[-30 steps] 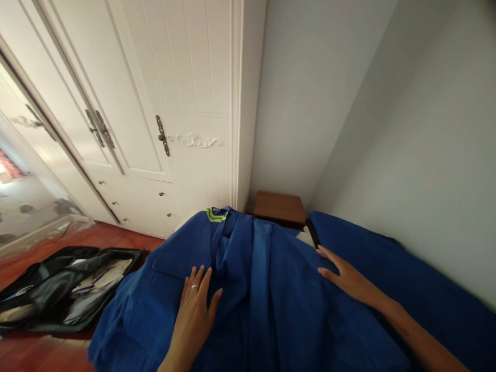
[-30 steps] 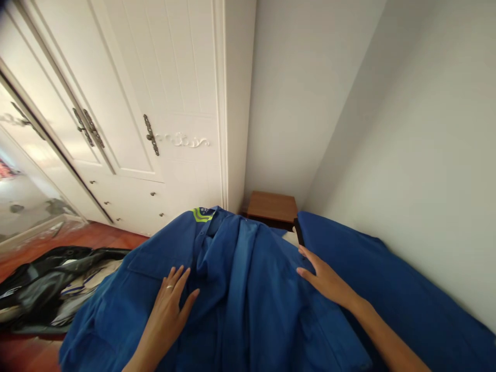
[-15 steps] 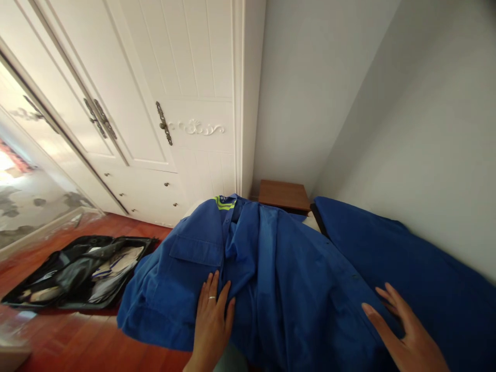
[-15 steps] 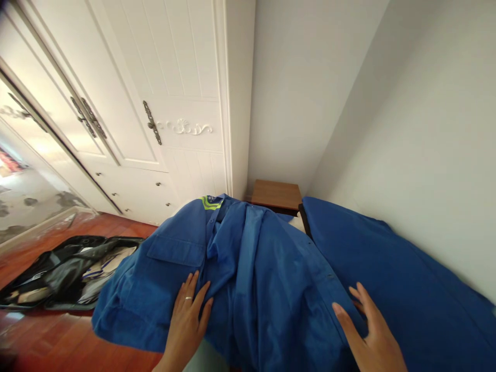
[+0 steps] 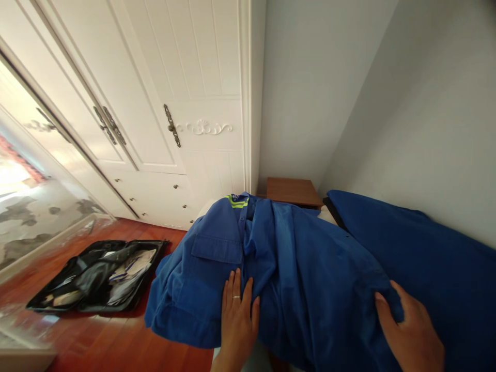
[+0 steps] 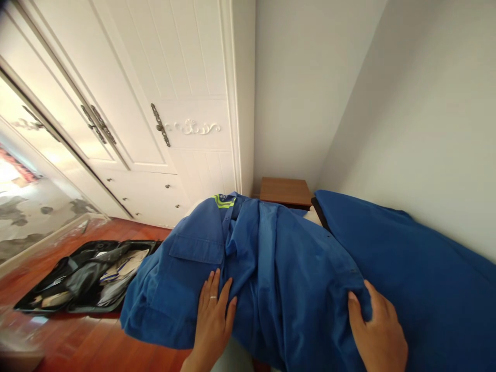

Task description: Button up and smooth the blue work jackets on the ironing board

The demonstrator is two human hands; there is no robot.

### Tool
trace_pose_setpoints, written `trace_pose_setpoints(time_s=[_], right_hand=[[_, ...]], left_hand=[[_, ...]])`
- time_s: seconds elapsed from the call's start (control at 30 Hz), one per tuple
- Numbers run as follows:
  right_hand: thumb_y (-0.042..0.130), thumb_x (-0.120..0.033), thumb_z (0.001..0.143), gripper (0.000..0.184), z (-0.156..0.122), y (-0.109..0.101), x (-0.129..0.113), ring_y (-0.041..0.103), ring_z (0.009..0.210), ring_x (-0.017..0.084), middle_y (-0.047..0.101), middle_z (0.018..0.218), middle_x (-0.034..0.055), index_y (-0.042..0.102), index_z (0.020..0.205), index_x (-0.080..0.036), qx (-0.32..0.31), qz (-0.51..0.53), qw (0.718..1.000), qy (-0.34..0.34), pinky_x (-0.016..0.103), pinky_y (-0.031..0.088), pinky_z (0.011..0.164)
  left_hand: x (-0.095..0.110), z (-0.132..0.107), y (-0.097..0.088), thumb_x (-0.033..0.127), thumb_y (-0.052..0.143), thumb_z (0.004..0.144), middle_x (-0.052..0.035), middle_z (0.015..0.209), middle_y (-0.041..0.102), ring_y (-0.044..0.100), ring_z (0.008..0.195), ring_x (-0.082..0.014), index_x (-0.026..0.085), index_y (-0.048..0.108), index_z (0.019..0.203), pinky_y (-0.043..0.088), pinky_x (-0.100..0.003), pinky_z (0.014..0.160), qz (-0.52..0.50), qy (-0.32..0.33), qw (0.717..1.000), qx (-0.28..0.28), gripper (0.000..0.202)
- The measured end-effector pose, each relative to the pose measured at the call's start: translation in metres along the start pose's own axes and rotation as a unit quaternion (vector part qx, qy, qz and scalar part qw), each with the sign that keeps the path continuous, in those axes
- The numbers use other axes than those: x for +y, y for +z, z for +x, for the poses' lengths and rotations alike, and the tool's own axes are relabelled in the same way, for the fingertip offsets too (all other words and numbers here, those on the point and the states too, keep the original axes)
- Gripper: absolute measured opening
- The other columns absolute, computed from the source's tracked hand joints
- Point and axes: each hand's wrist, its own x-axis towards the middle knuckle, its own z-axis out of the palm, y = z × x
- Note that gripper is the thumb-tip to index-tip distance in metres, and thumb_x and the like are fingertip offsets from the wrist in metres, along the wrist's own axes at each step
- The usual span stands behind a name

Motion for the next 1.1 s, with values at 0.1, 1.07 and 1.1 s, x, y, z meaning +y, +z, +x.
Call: trace_pose_setpoints(time_s=[0.1,1.07,1.1], right_hand=[[0.031,-0.070,0.084,0.085,-0.002,0.002,-0.005,0.062,0.106,0.044,0.061,0.124,0.0243,0.057,0.133,-0.007,0.007,-0.016,1.000,0.005,0.056,0.052,0.082],[0.039,-0.038,0.098,0.051,-0.010,0.026,0.021,0.062,0.094,0.031,0.060,0.122,0.0212,0.051,0.136,-0.007,0.129,-0.020,0.971,-0.200,0.042,0.047,0.074],[0.040,-0.037,0.098,0.050,-0.010,0.026,0.021,0.062,0.094,0.031,0.060,0.122,0.0212,0.051,0.136,-0.007,0.130,-0.023,0.970,-0.204,0.041,0.047,0.073]], left_hand=[[0.000,0.000,0.000,0.020,0.053,0.094,-0.0190,0.157,0.035,0.032,0.146,-0.0356,0.015,0.057,0.137,0.044,-0.054,0.109,0.005,0.000,1.000,0.000,0.043],[0.009,0.001,0.029,0.027,0.046,0.097,-0.0205,0.136,0.057,0.049,0.131,-0.0364,0.013,0.065,0.123,0.040,-0.055,0.107,0.033,-0.041,0.993,0.110,0.036],[0.008,0.000,0.033,0.026,0.046,0.096,-0.0200,0.134,0.059,0.051,0.129,-0.0357,0.014,0.066,0.121,0.040,-0.055,0.107,0.024,-0.034,0.990,0.135,0.034]])
